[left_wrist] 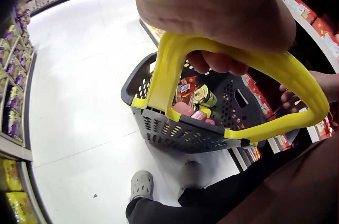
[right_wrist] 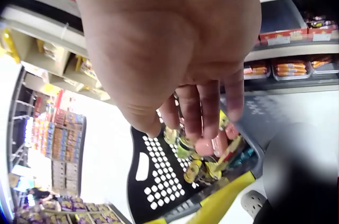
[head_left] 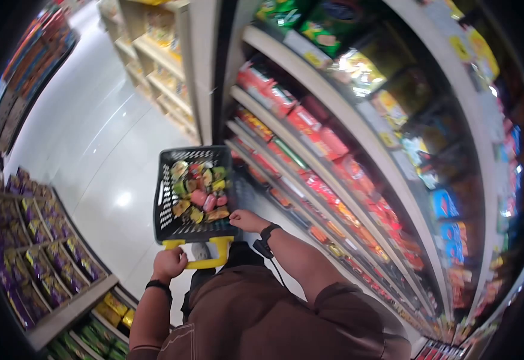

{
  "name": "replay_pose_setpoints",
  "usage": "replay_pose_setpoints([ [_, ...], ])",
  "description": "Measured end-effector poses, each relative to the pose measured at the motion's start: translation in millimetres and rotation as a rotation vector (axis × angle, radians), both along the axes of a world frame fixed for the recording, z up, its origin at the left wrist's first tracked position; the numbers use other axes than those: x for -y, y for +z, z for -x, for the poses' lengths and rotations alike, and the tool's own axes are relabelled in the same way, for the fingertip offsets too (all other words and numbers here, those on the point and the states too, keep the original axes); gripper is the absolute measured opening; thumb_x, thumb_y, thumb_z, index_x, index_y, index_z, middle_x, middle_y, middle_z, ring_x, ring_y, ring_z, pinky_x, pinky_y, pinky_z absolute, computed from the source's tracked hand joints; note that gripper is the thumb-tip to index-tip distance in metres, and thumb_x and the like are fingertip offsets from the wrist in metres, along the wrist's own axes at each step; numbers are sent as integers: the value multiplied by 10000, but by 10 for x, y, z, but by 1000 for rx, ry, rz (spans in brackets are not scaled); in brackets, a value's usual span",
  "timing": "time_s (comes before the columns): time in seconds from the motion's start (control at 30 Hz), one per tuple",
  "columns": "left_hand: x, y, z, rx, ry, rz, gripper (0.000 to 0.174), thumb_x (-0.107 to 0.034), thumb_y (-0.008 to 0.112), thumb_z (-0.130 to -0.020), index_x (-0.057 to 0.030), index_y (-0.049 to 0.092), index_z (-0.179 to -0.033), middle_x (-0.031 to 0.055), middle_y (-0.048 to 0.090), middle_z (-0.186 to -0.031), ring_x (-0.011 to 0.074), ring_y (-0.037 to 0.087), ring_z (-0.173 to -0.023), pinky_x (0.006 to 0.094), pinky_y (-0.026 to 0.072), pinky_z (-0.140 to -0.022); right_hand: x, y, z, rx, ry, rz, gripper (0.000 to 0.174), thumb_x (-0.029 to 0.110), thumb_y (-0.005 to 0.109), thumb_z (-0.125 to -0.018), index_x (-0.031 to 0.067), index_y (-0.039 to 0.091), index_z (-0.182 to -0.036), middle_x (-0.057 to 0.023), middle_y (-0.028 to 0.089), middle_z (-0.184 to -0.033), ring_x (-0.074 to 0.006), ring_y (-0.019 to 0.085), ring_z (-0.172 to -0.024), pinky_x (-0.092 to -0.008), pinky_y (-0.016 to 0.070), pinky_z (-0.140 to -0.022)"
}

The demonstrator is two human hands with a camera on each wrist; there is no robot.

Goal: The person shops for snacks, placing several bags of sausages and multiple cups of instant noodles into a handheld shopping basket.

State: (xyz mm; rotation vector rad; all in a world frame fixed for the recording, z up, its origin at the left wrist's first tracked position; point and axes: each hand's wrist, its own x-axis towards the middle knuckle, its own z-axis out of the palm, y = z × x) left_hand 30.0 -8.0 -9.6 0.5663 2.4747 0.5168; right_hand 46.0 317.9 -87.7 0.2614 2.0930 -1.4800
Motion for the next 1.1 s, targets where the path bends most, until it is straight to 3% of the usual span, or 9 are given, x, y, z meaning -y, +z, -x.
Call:
replay_pose_setpoints([
  [0.1, -36, 79, 6, -24, 2, -8, 239, -309, 516, -752, -98, 626, -747, 126, 599, -597, 338, 592, -605, 444, 470, -572, -358, 523, -5, -19, -199, 226, 214, 177, 559, -862, -4, 581, -973, -82, 631, -809, -134, 612, -738, -270, 479, -698],
  [0.23, -41, 100, 13, -17, -26, 3, 235, -298, 511, -756, -92, 624, -746, 133, 602, -614, 337, 594, -616, 445, 470, -578, -939, 1492, 67, -368, -536, 51, 127, 115, 537, -859, -4, 571, -891, -67, 625, -741, -139, 598, -668, -260, 465, -638],
  [0.33, -66, 134, 9, -7, -26, -10, 237, -293, 508, -759, -87, 625, -746, 139, 605, -625, 340, 595, -625, 446, 473, -588, -1278, 2120, 197, -764, -580, -640, 170, 145, 557, -818, 11, 603, -912, -131, 603, -886, -302, 588, -827, -358, 464, -741],
  [0.43, -46, 114, 12, -23, -26, -21, 251, -298, 503, -762, -81, 627, -747, 151, 609, -640, 346, 599, -640, 446, 477, -606, -1544, 2343, 282, -956, -421, -1081, 232, 144, 550, -806, 62, 588, -1020, -137, 591, -932, -319, 572, -871, -400, 456, -768],
  [0.57, -57, 141, 17, -16, -14, -6, 270, -314, 493, -764, -83, 634, -760, 154, 613, -652, 344, 604, -655, 446, 480, -615, -1766, 2371, 429, -913, -440, -1195, 247, 148, 555, -798, 74, 567, -1033, -142, 598, -927, -325, 583, -859, -423, 463, -762],
  [0.63, -44, 123, 0, -20, -30, -1, 271, -316, 494, -762, -87, 639, -771, 150, 617, -657, 341, 605, -657, 442, 481, -616, -1864, 2308, 455, -569, -418, -1213, 284, 181, 592, -776, 64, 555, -1033, -139, 621, -880, -332, 597, -838, -421, 474, -744],
  [0.8, -52, 154, -18, -26, 7, 2, 278, -323, 498, -757, -89, 646, -775, 146, 620, -664, 340, 606, -661, 441, 482, -622, -2007, 2232, 548, -331, -386, -1217, 303, 268, 577, -800, 71, 559, -1029, -153, 633, -936, -337, 602, -884, -440, 475, -759],
  [0.93, -49, 147, -1, -8, 11, 3, 274, -326, 500, -752, -97, 650, -774, 146, 622, -672, 341, 606, -668, 444, 483, -629, -2156, 1978, 585, -486, -406, -1441, 352, 286, 606, -773, 71, 552, -1046, -165, 626, -971, -342, 599, -898, -439, 474, -770],
  [1.1, -36, 155, 5, 16, 5, 23, 307, -354, 465, -775, -96, 630, -751, 158, 615, -674, 357, 597, -677, 463, 473, -623, -2094, 2167, 573, -360, -368, -1234, 272, 292, 611, -764, 28, 630, -826, -201, 631, -835, -354, 609, -819, -423, 469, -718],
])
